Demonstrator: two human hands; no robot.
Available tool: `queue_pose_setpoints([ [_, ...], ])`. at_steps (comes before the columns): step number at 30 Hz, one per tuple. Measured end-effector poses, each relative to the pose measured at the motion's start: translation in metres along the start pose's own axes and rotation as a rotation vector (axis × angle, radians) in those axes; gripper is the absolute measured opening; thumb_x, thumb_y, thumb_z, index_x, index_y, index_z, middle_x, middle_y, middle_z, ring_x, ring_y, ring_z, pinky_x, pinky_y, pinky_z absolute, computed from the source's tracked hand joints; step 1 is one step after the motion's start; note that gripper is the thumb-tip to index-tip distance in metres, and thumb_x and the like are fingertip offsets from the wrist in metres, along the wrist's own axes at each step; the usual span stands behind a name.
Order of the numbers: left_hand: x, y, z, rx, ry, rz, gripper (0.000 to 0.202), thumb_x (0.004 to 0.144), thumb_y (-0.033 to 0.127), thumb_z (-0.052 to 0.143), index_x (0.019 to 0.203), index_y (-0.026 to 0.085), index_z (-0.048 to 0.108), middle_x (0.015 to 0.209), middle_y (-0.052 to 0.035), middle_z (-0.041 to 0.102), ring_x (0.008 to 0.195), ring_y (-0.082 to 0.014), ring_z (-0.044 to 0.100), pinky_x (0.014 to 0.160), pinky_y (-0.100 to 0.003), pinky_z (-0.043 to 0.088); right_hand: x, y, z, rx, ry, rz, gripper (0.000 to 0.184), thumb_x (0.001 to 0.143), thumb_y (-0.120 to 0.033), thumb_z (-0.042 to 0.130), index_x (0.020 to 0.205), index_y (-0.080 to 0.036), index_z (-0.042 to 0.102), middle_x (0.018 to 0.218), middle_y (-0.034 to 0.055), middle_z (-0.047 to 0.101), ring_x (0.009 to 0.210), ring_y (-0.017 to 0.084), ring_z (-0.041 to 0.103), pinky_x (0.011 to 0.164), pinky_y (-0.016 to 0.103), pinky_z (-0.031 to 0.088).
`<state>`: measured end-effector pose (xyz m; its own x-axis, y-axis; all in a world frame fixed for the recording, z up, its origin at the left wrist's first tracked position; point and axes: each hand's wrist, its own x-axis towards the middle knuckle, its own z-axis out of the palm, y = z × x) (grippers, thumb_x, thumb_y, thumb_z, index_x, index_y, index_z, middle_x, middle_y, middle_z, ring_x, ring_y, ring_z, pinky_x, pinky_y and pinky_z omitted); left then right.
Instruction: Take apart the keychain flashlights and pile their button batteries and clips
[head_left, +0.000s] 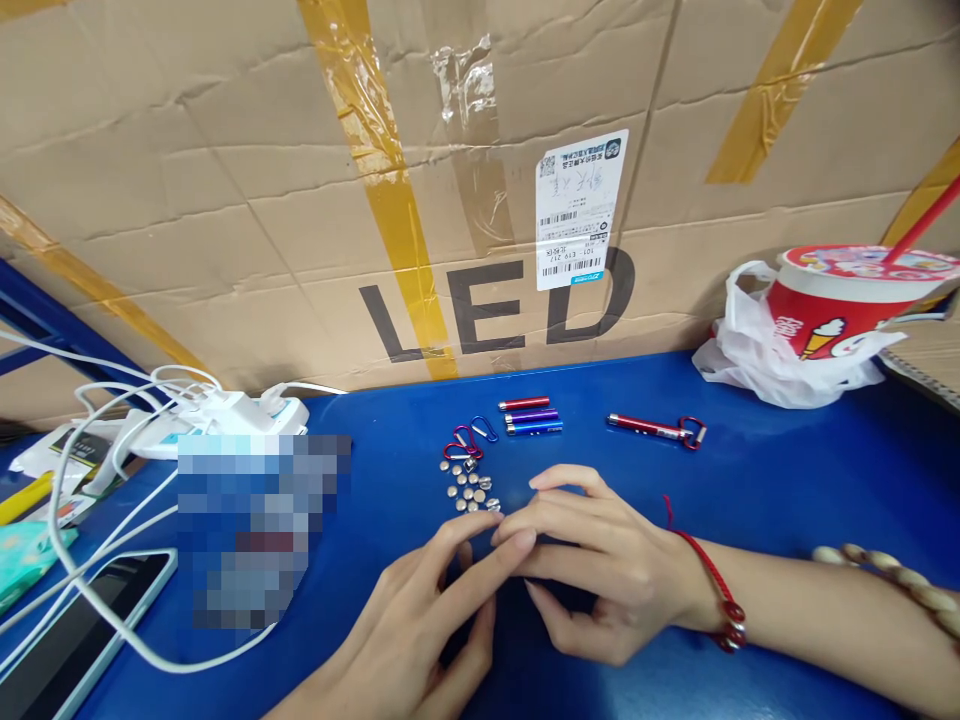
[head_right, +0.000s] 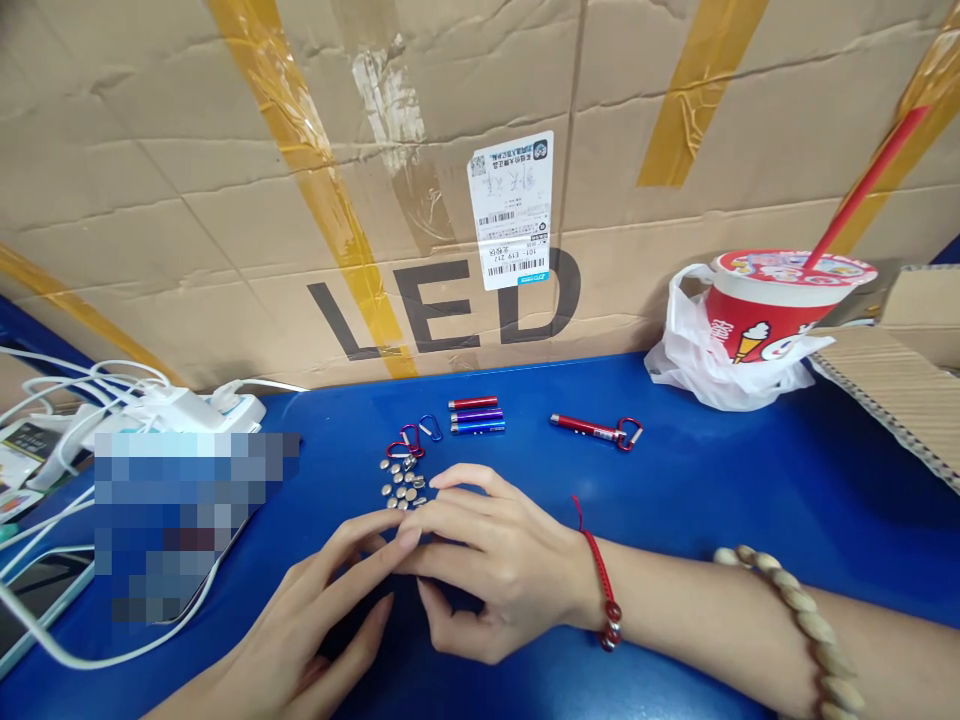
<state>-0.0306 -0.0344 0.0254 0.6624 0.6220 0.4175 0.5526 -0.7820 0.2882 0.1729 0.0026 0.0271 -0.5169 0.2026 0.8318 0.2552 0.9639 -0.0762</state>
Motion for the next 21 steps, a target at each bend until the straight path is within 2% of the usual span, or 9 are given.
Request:
queue_pose_setpoints([
  [6,0.0004,-0.0032,0.0008,-0.009,0.035,0.060,0.055,0.088,0.008,0.039,0.141,0.023,0.031,0.129,-0.0087,0.043,0.094,-0.0080,0.056,0.087,-0.019,0.048,-0.0007,0.0002,0.0004,0.015,-0.010,0.007,0.019,0.070,-0.008,0.050,0.085,-0.013,0.061,0.084,0.0031,0.065,0.069,0.008,0.059,0.090,0.029,0.039],
  [21,0.0000,-0.0031,0.0011,0.006,0.023,0.046,0.054,0.089,0.009,0.038,0.140,0.022,0.031,0.128,-0.0077,0.043,0.096,-0.0078,0.056,0.088,-0.017,0.047,-0.0008,0.0007,0.0002,0.040,-0.028,0.008,0.019,0.071,-0.006,0.050,0.085,-0.013,0.060,0.083,0.0035,0.065,0.071,0.008,0.059,0.087,0.028,0.040],
])
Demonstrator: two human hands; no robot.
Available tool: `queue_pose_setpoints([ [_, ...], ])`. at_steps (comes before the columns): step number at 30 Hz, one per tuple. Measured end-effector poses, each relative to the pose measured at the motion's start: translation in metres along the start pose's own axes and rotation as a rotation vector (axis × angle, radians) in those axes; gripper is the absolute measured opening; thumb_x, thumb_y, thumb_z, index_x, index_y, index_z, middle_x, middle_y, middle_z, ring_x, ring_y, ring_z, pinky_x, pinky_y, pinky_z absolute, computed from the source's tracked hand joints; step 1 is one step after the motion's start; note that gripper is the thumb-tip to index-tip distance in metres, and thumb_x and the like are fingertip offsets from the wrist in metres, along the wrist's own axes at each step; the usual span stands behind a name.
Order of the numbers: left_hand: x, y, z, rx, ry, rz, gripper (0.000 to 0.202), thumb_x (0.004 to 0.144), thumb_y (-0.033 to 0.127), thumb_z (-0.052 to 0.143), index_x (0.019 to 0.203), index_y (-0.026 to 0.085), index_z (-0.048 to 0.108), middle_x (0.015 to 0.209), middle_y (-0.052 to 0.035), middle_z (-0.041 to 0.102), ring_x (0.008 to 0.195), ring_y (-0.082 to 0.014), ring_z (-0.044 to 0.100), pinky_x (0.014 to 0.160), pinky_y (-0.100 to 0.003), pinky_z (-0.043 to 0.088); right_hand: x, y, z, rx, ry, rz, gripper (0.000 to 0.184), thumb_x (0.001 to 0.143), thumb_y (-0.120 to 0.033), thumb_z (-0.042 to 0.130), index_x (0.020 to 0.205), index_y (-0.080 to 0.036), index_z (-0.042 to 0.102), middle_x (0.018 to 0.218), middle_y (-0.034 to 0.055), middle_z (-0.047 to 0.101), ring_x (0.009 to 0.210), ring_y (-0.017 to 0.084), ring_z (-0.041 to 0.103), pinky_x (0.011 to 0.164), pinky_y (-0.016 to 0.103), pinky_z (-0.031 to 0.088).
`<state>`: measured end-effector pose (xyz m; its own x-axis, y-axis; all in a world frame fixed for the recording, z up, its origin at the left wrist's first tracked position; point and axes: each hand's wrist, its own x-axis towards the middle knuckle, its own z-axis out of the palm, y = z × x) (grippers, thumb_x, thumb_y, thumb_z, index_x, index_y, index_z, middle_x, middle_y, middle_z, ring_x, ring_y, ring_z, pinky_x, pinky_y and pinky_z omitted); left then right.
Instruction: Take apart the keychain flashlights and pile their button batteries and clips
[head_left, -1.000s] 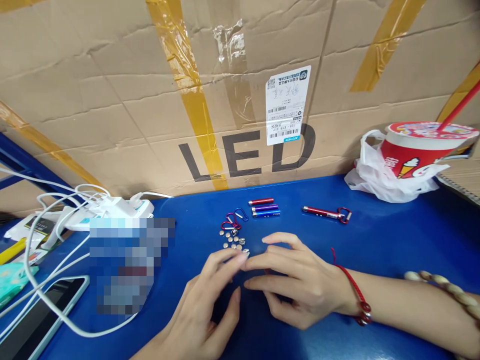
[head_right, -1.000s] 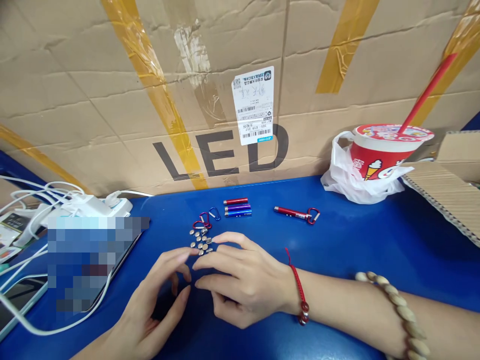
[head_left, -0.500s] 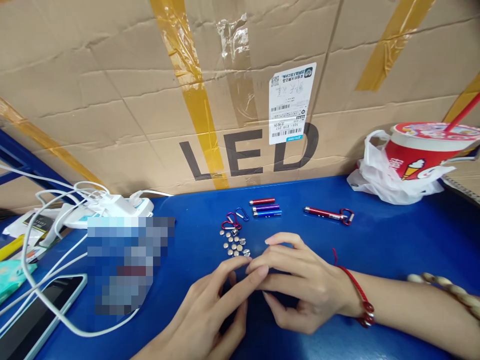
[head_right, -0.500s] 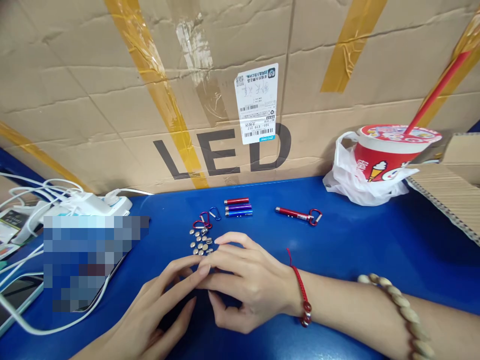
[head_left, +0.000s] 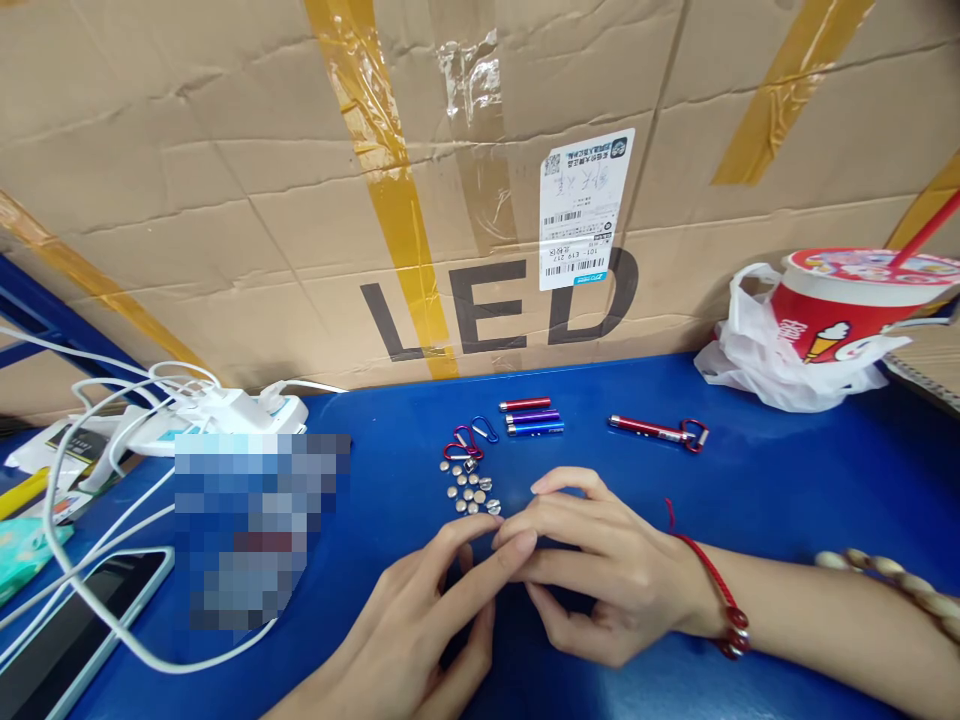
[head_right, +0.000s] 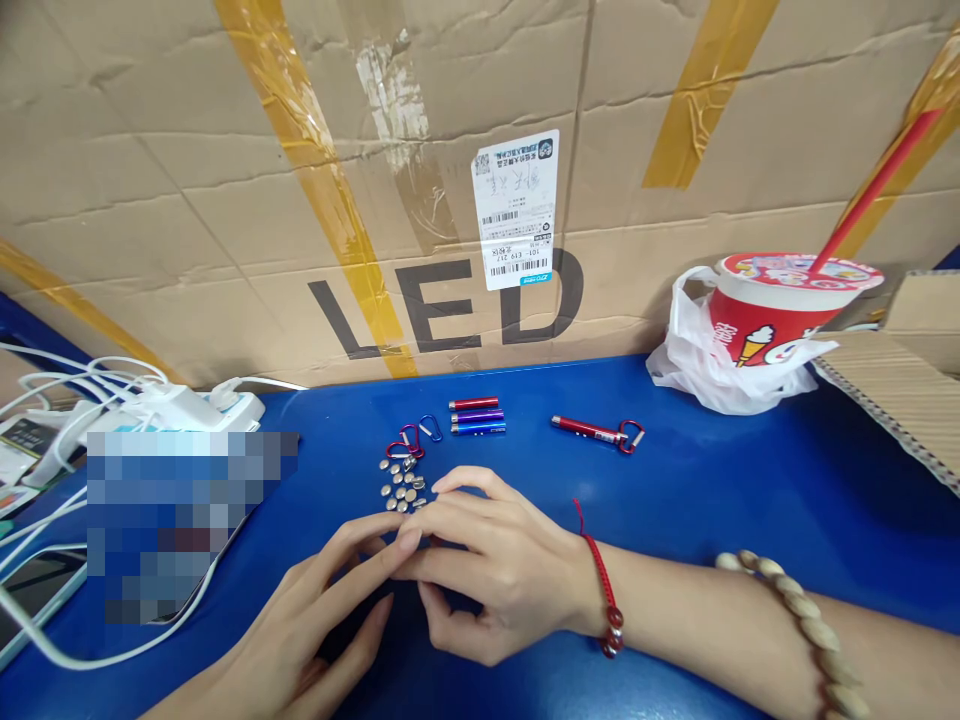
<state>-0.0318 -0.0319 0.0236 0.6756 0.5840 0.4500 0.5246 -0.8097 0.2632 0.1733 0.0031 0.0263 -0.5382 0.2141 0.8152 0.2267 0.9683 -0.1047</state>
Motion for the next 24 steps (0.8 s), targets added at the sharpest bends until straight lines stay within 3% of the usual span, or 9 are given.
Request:
queue_pose_setpoints([
  [11,0.0012,-0.0003,-0.0011,0.025,0.005,0.019,0.055,0.088,0.009,0.038,0.141,0.022,0.030,0.125,-0.0078,0.044,0.093,-0.0083,0.056,0.081,-0.016,0.050,-0.0007,-0.0001,0.0004,-0.016,-0.008,0.013,0.018,0.073,-0.007,0.049,0.085,-0.015,0.060,0.082,0.0018,0.063,0.068,0.008,0.058,0.086,0.029,0.038],
  [24,-0.0011,0.0015,-0.0009,0.031,0.010,-0.018,0.053,0.089,0.010,0.038,0.140,0.022,0.031,0.128,-0.0082,0.043,0.100,-0.0087,0.055,0.088,-0.018,0.048,-0.0016,-0.0009,0.0002,0.000,-0.020,0.015,0.018,0.073,-0.007,0.049,0.088,-0.014,0.058,0.081,0.0021,0.064,0.069,0.010,0.058,0.080,0.032,0.037],
])
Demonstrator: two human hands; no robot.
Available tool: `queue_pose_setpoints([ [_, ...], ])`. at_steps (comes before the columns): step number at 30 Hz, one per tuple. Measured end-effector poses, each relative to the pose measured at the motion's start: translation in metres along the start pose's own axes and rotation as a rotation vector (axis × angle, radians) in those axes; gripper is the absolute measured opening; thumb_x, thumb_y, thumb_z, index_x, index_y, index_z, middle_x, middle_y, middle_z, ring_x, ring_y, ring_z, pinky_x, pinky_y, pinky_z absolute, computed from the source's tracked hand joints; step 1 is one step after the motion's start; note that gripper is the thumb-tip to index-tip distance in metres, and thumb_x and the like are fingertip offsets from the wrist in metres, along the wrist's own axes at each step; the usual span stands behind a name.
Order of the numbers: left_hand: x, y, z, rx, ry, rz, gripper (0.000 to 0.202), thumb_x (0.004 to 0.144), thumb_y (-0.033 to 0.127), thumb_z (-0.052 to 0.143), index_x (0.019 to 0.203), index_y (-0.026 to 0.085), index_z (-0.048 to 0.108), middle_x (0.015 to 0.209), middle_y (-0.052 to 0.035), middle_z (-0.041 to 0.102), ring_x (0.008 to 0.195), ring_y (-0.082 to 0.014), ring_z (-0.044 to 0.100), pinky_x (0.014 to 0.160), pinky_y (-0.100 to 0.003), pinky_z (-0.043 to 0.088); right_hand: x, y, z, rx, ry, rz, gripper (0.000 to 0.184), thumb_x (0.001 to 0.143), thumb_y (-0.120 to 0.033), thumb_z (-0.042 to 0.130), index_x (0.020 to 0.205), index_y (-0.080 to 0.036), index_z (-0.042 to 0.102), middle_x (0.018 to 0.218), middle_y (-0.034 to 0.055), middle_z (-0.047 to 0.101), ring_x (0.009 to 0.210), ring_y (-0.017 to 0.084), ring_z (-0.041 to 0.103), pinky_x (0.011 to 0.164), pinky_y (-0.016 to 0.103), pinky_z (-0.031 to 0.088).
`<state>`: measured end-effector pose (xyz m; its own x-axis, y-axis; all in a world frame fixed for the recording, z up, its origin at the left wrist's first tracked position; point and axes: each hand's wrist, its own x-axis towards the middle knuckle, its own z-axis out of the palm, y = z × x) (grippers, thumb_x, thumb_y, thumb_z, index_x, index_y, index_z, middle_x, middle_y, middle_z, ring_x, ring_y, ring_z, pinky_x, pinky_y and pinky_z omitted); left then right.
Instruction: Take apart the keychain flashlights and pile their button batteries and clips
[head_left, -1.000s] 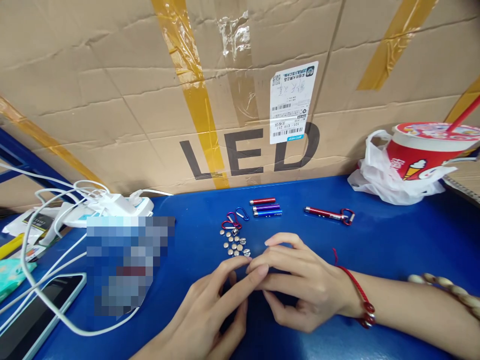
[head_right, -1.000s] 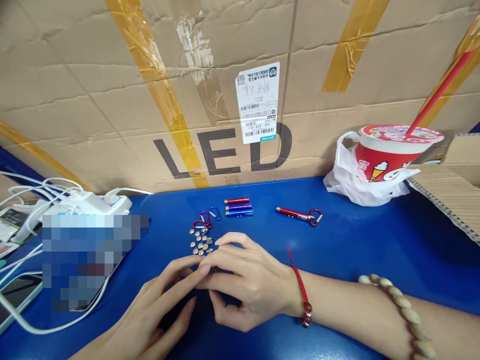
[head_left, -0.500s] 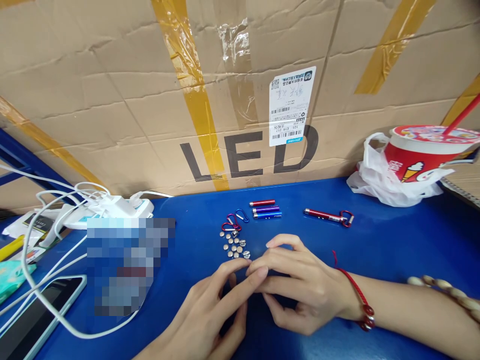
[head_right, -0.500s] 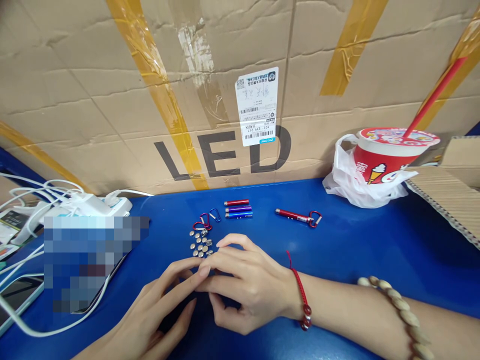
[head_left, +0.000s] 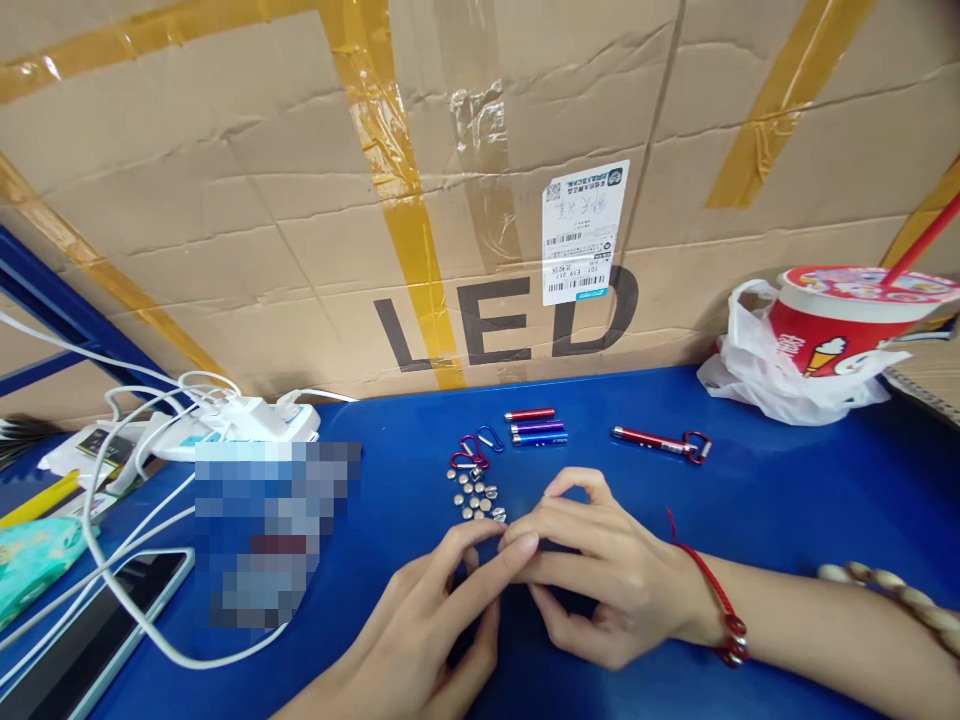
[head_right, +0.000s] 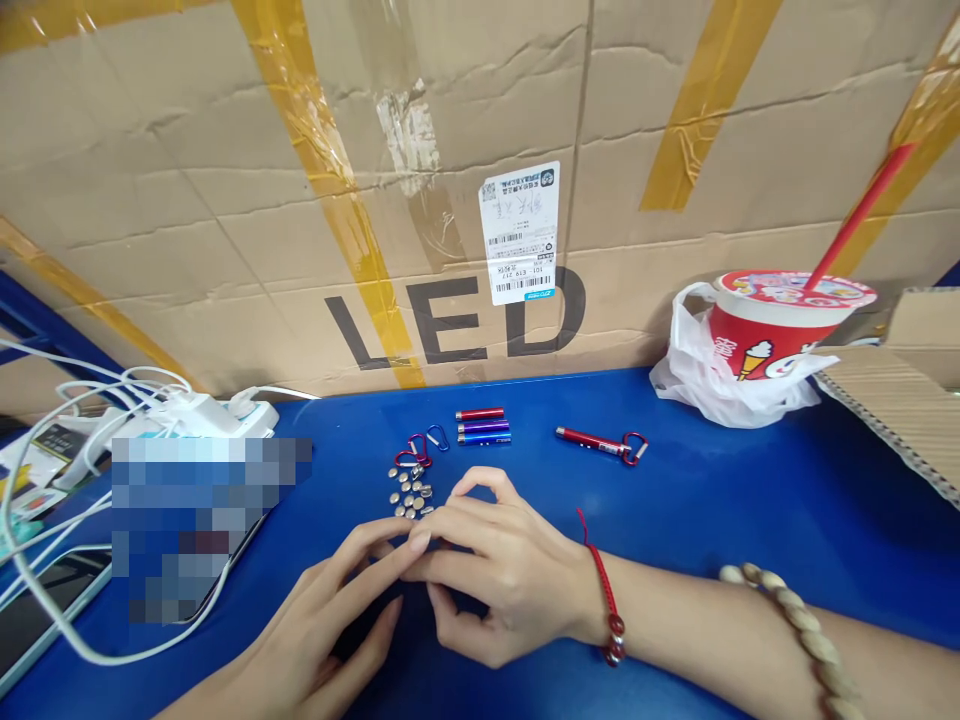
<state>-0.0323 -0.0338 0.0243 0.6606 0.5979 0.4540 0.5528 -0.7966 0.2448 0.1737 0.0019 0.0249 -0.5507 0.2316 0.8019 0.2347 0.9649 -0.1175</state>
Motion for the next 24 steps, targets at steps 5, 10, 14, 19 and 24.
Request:
queue_pose_setpoints([
  [5,0.0005,0.0002,0.0004,-0.006,-0.026,-0.008,0.054,0.089,0.010,0.037,0.141,0.024,0.028,0.127,-0.0096,0.045,0.100,-0.0099,0.056,0.085,-0.020,0.050,0.0019,-0.0011,-0.0002,-0.030,0.020,-0.010,0.018,0.072,-0.006,0.049,0.086,-0.014,0.058,0.081,0.0018,0.063,0.066,0.009,0.056,0.081,0.032,0.036],
  [10,0.0005,-0.0009,0.0006,-0.016,-0.041,-0.010,0.054,0.089,0.010,0.036,0.141,0.024,0.028,0.127,-0.0097,0.045,0.101,-0.0101,0.056,0.087,-0.021,0.050,0.0029,-0.0013,-0.0001,-0.033,0.035,-0.012,0.018,0.072,-0.006,0.049,0.085,-0.014,0.058,0.079,0.0019,0.063,0.068,0.009,0.058,0.082,0.031,0.037],
  [14,0.0011,-0.0010,0.0002,-0.008,-0.045,-0.011,0.054,0.090,0.010,0.037,0.141,0.024,0.027,0.127,-0.0098,0.044,0.101,-0.0100,0.056,0.088,-0.021,0.049,0.0020,-0.0010,0.0002,-0.034,0.034,-0.015,0.017,0.072,-0.006,0.050,0.085,-0.014,0.058,0.081,0.0020,0.063,0.069,0.009,0.058,0.084,0.032,0.036],
  [19,0.0023,0.0000,-0.0003,-0.005,-0.036,-0.009,0.055,0.089,0.010,0.037,0.141,0.024,0.027,0.126,-0.0098,0.045,0.101,-0.0105,0.056,0.087,-0.021,0.050,0.0015,-0.0009,0.0000,-0.028,0.024,-0.012,0.018,0.072,-0.006,0.051,0.087,-0.013,0.059,0.081,0.0027,0.064,0.071,0.009,0.059,0.084,0.033,0.036],
  [24,0.0030,0.0006,-0.0008,0.001,-0.034,0.001,0.055,0.089,0.009,0.037,0.141,0.023,0.027,0.126,-0.0094,0.045,0.101,-0.0104,0.056,0.086,-0.020,0.050,0.0021,-0.0005,-0.0001,-0.037,0.028,-0.022,0.018,0.072,-0.006,0.050,0.086,-0.014,0.059,0.081,0.0025,0.063,0.071,0.009,0.059,0.084,0.033,0.036],
])
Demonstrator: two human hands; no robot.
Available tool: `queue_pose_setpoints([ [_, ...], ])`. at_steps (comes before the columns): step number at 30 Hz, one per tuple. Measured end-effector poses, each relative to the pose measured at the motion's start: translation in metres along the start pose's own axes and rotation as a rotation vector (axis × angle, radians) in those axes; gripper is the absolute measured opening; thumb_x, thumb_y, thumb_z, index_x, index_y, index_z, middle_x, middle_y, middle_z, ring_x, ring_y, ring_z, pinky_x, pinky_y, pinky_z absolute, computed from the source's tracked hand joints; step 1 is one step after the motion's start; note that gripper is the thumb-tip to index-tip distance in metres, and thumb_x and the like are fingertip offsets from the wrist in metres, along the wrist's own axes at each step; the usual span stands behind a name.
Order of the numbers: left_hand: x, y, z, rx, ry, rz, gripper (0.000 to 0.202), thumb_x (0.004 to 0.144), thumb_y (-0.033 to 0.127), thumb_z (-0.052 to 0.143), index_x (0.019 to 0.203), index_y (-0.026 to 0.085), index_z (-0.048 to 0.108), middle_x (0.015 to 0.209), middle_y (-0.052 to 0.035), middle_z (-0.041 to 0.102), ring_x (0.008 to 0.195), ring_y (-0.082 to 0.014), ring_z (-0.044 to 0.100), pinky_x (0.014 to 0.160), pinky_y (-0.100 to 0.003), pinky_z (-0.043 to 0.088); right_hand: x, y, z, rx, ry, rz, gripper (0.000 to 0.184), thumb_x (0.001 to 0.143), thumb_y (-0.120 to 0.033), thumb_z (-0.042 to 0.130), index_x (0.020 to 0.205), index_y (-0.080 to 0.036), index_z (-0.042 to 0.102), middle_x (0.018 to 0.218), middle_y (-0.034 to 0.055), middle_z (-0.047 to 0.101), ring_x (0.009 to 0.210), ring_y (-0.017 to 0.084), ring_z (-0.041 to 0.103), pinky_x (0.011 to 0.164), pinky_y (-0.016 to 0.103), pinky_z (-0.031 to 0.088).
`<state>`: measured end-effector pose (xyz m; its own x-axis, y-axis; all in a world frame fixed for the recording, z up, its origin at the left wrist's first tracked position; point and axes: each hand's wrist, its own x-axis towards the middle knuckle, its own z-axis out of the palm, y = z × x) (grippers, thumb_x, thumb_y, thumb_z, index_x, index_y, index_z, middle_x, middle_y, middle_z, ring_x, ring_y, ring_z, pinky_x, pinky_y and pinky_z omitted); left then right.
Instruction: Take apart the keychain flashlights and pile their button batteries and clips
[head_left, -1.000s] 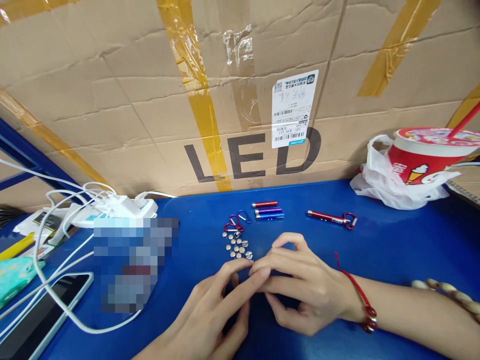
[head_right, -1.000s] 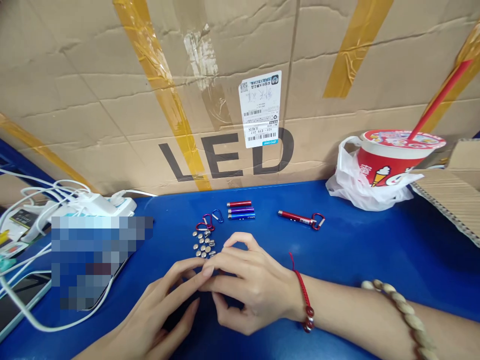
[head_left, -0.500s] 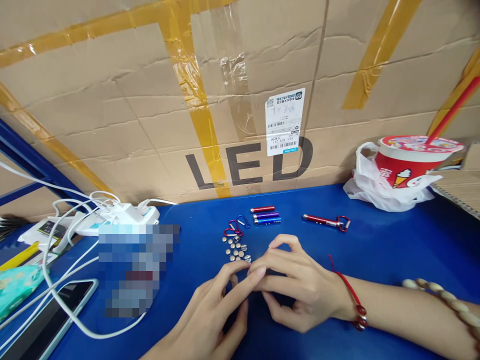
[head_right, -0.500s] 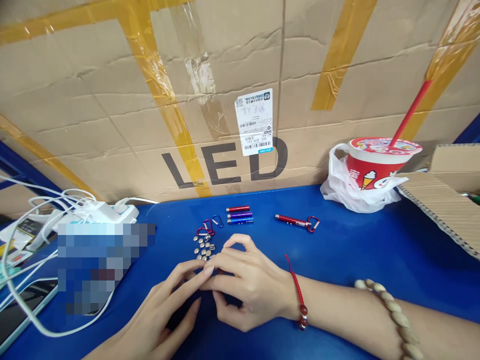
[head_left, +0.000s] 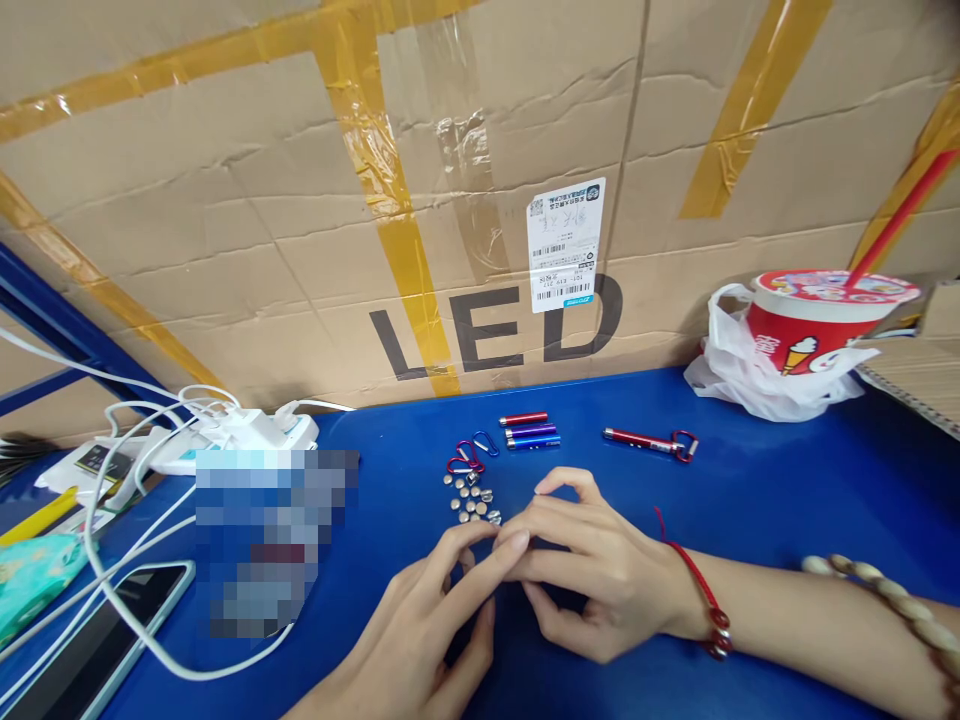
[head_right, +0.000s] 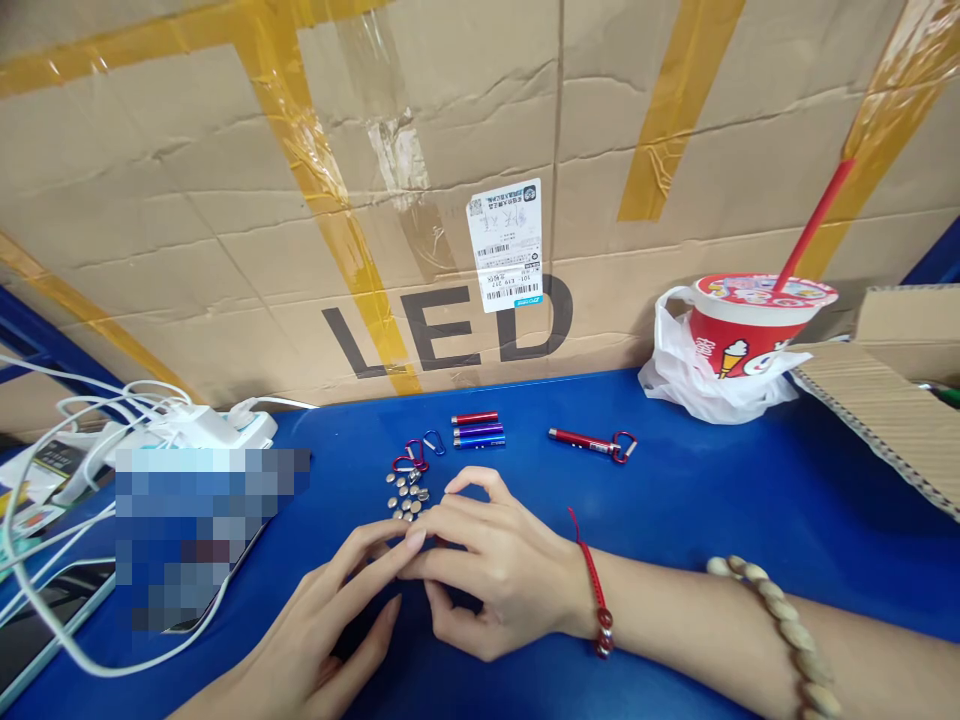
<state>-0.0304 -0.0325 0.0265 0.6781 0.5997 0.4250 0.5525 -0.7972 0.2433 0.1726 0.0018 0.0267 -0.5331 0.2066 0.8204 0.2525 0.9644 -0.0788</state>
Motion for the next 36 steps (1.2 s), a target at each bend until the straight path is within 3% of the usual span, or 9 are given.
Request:
queue_pose_setpoints([
  [36,-0.0034,-0.0007,0.0018,0.028,0.024,0.035,0.056,0.089,0.009,0.038,0.142,0.023,0.027,0.128,-0.0091,0.044,0.097,-0.0092,0.056,0.086,-0.019,0.049,-0.0004,-0.0023,0.0000,0.033,0.033,0.020,0.020,0.070,-0.005,0.047,0.082,-0.015,0.059,0.076,0.0006,0.062,0.070,0.009,0.058,0.094,0.033,0.035],
])
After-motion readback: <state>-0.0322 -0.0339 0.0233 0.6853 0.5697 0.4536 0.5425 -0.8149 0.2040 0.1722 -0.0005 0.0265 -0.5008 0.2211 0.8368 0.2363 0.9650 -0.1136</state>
